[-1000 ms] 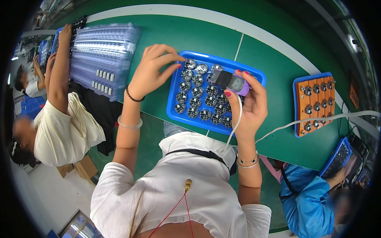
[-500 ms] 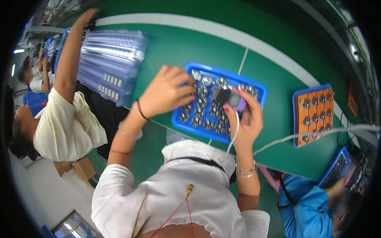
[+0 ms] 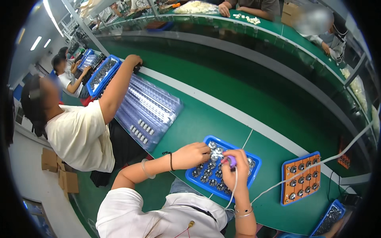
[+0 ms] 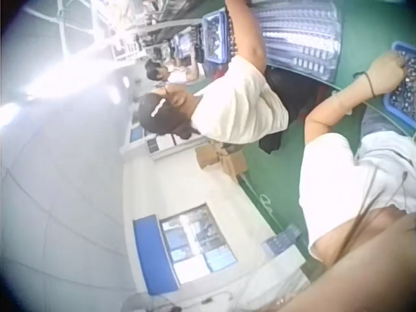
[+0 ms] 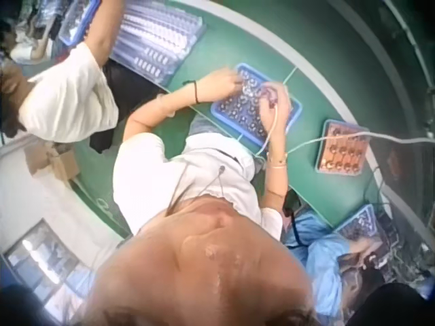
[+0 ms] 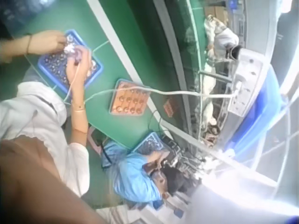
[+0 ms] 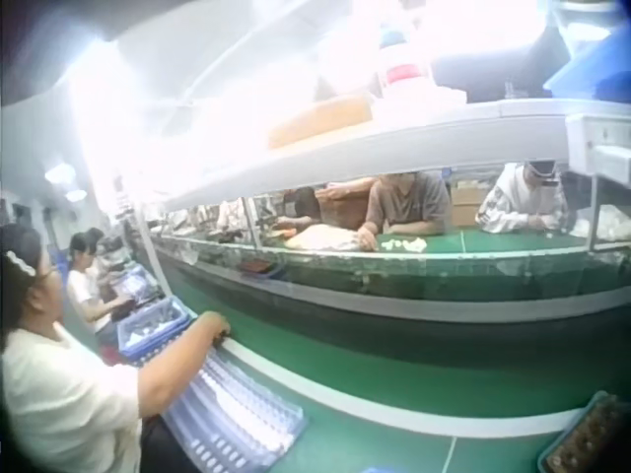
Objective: Placing small electronic components into a testing jig or circuit board and checking them with a handheld electronic tester.
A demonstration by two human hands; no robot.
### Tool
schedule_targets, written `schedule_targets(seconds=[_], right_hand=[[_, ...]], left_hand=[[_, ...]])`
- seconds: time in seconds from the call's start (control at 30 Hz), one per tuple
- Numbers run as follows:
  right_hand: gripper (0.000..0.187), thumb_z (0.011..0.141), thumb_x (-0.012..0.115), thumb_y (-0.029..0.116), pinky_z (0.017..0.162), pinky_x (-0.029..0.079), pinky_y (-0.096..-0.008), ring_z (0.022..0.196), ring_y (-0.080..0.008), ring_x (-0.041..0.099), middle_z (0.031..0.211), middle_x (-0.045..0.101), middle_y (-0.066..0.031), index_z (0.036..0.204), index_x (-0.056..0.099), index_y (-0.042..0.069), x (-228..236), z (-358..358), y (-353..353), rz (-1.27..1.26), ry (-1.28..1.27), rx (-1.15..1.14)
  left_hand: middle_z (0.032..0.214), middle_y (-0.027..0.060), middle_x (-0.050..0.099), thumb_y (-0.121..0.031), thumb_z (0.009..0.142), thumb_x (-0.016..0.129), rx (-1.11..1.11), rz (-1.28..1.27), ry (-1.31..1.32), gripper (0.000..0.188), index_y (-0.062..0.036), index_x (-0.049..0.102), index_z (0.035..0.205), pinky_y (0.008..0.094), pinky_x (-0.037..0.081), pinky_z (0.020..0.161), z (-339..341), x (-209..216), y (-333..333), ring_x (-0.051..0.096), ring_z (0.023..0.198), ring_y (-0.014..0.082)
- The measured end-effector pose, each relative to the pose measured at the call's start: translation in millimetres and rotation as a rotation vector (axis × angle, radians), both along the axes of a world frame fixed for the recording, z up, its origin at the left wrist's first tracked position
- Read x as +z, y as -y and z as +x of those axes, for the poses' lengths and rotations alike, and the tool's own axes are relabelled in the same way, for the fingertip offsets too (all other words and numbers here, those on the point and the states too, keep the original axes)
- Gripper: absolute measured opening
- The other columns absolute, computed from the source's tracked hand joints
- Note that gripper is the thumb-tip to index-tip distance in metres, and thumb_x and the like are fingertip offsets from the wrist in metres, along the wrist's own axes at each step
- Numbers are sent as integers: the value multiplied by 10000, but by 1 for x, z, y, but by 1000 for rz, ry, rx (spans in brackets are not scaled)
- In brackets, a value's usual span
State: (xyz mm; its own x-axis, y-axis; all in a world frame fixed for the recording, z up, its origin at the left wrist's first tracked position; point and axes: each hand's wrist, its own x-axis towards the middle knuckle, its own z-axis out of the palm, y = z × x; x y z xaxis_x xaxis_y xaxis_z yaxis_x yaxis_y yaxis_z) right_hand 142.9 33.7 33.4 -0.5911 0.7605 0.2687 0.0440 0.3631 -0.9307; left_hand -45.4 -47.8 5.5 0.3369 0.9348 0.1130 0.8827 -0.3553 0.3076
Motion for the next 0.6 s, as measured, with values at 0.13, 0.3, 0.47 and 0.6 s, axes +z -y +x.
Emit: schedule_targets(seconds=[0.13, 0.3, 0.47, 0.6], right_hand=[[162, 734, 622, 48, 611, 474, -337, 706, -253, 598, 813, 556, -102, 889, 640, 88, 17, -27, -12, 249, 413, 249], [160, 758, 625, 130, 627, 489, -387, 746, -286, 606, 832, 553, -98, 915, 657, 137, -5, -47, -22, 513, 561, 276], [126, 702, 590, 79, 580, 508, -352, 702, -234, 634, 844, 558, -91, 809, 643, 120, -16, -62, -15, 720, 584, 341], [104, 686, 619, 106, 567, 507, -338, 691, -223, 634, 820, 558, -86, 788, 639, 120, -15, -66, -16, 755, 648, 381]], left_hand=[[1006, 103, 557, -142, 749, 584, 84, 39, 37, 168, -52, 639, 880, 350, 454, 825, 2, 0, 13, 554, 923, 249], [1038, 100, 512, -117, 738, 586, 138, 176, -30, 291, -136, 659, 1019, 401, 359, 900, 2, 9, 21, 466, 1016, 284], [953, 74, 482, -70, 670, 598, 151, 169, -98, 360, -155, 658, 1015, 414, 348, 900, -3, 8, 33, 458, 962, 261], [916, 63, 460, -56, 647, 605, 139, 144, -84, 404, -165, 649, 1034, 419, 336, 900, -7, 2, 33, 446, 935, 255]])
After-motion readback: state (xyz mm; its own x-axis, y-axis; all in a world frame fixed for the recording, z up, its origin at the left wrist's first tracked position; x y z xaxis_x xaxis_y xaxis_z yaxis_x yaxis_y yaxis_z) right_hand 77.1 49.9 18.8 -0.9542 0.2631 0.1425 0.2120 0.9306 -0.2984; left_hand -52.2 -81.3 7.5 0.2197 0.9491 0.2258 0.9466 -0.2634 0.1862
